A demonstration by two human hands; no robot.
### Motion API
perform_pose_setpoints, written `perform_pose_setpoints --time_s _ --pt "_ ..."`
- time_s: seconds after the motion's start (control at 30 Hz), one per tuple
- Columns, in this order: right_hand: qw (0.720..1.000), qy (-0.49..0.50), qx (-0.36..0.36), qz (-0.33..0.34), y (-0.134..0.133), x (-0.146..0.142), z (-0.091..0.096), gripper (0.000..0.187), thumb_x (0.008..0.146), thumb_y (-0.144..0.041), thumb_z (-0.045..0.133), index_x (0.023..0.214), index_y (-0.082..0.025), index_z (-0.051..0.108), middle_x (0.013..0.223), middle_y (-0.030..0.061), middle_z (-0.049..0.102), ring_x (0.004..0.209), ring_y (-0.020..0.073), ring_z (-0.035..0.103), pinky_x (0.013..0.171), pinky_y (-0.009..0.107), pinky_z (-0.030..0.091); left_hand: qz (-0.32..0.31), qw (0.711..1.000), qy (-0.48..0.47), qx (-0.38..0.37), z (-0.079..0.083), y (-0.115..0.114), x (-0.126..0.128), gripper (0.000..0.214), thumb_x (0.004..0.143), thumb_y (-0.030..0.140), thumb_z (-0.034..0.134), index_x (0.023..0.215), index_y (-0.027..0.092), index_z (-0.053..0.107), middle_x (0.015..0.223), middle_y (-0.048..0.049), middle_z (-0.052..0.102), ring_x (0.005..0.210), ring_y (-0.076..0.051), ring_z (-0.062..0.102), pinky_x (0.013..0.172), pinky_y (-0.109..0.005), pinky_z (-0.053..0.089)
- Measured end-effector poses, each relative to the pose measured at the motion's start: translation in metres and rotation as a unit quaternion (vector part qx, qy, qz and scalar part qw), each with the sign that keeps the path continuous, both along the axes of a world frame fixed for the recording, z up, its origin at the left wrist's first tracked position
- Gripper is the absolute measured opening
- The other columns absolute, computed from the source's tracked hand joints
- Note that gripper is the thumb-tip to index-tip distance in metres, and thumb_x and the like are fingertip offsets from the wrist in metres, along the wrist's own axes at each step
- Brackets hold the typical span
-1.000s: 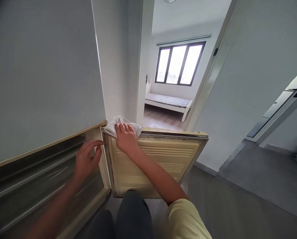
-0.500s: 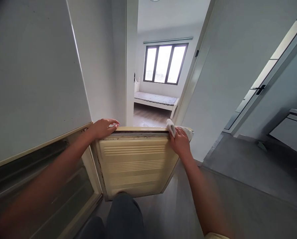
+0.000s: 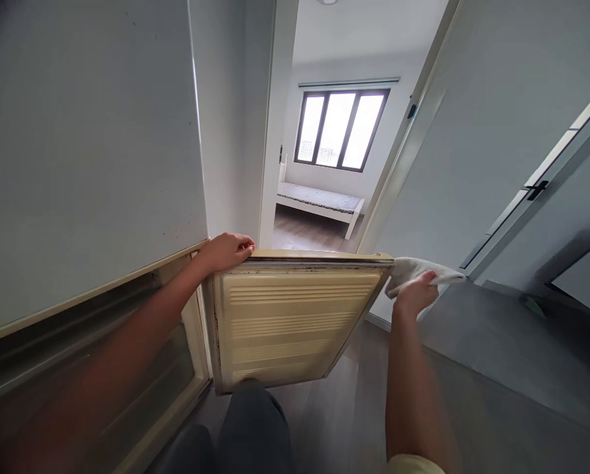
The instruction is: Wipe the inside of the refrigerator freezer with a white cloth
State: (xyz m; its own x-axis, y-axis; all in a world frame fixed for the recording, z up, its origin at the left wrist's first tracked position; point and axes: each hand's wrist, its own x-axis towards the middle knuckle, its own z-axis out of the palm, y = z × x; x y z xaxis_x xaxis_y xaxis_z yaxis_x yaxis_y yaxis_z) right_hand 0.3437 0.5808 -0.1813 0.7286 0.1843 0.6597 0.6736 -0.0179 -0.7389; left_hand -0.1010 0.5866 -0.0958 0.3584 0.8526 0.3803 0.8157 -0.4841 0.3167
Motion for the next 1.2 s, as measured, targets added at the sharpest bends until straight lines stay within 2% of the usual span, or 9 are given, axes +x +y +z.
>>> perform_pose_setpoints --time_s 0.1,0.23,0.37,0.67,0.87,0.97,1.03,1.1,1.2 --pt "0.996 0.056 0.068 -0.031 -0.007 -0.036 -0.015 0.074 0.091 -0.06 0.018 0.118 -0.006 0.06 0.11 0.032 0.061 0.103 0.0351 0.062 0.082 0.046 0.047 -0.008 1.0 0.001 -0.003 -0.002 0.003 0.0 0.038 0.083 0.047 0.039 0.089 0.027 0.071 0.093 -0.0012 0.075 0.085 -0.021 0.064 0.064 -0.032 0.041" --pt "0.994 -0.043 0.059 0.075 -0.002 -0.095 -0.04 0.065 0.092 -0.045 0.033 0.145 -0.007 0.032 0.146 0.0222 0.038 0.138 0.03 0.033 0.111 0.048 0.03 -0.011 1.0 0.002 -0.011 -0.002 0.005 -0.001 0.041 0.083 0.048 0.038 0.093 0.027 0.071 0.095 -0.0017 0.075 0.084 -0.021 0.064 0.066 -0.032 0.042" --pt "0.986 -0.118 0.054 0.106 0.007 -0.14 -0.057 0.061 0.092 -0.033 0.033 0.148 -0.011 0.026 0.152 0.0174 0.03 0.145 0.0283 0.016 0.116 0.053 0.017 -0.02 0.999 0.01 -0.024 -0.001 0.005 -0.001 0.042 0.083 0.048 0.037 0.095 0.028 0.072 0.097 -0.002 0.076 0.087 -0.021 0.065 0.069 -0.032 0.043" --pt "0.942 -0.253 0.072 0.206 -0.013 -0.264 -0.07 0.057 0.089 -0.026 0.038 0.145 -0.014 0.033 0.139 0.0201 0.045 0.139 0.0311 0.028 0.107 0.059 0.029 0.006 1.0 0.015 -0.026 -0.001 0.005 0.001 0.044 0.083 0.049 0.036 0.098 0.027 0.072 0.102 -0.004 0.075 0.093 -0.024 0.065 0.07 -0.033 0.044" --pt "0.899 -0.311 -0.062 0.301 -0.039 -0.341 -0.068 0.054 0.088 -0.028 0.034 0.14 -0.017 0.042 0.138 0.0138 0.049 0.136 0.031 0.033 0.108 0.054 0.029 0.001 0.999 0.02 -0.03 0.004 0.006 0.003 0.042 0.083 0.044 0.037 0.093 0.025 0.073 0.099 -0.0059 0.075 0.089 -0.024 0.065 0.076 -0.034 0.047" --pt "0.868 -0.362 -0.158 0.299 -0.042 -0.352 -0.068 0.055 0.088 -0.033 0.032 0.141 -0.024 0.042 0.142 0.0048 0.047 0.135 0.0286 0.034 0.111 0.05 0.028 -0.003 0.999 0.016 -0.036 0.004 0.008 0.002 0.044 0.084 0.046 0.037 0.095 0.025 0.074 0.102 -0.0052 0.075 0.092 -0.023 0.065 0.078 -0.032 0.048" --pt "0.853 -0.392 -0.174 0.296 -0.041 -0.345 -0.067 0.055 0.088 -0.033 0.032 0.142 -0.028 0.041 0.143 0.0008 0.046 0.134 0.0262 0.036 0.111 0.046 0.028 0.0 0.999 0.015 -0.038 0.003 0.009 0.001 0.045 0.084 0.047 0.036 0.098 0.025 0.073 0.108 -0.0047 0.074 0.097 -0.023 0.064 0.08 -0.032 0.047" --pt "0.855 -0.399 -0.142 0.299 -0.037 -0.328 -0.066 0.055 0.086 -0.031 0.035 0.139 -0.027 0.044 0.14 0.0017 0.049 0.132 0.0258 0.039 0.111 0.044 0.029 0.001 0.999 0.017 -0.038 0.001 0.01 0.001 0.046 0.084 0.048 0.036 0.102 0.026 0.072 0.112 -0.0038 0.073 0.1 -0.024 0.064 0.082 -0.033 0.047" --pt "0.886 -0.361 -0.072 0.281 -0.026 -0.294 -0.066 0.053 0.082 -0.025 0.038 0.133 -0.023 0.051 0.132 0.0079 0.055 0.127 0.0279 0.043 0.108 0.048 0.03 -0.005 0.999 0.021 -0.034 -0.001 0.011 0.0 0.046 0.084 0.049 0.036 0.104 0.027 0.072 0.115 -0.003 0.072 0.101 -0.024 0.064 0.083 -0.033 0.047"
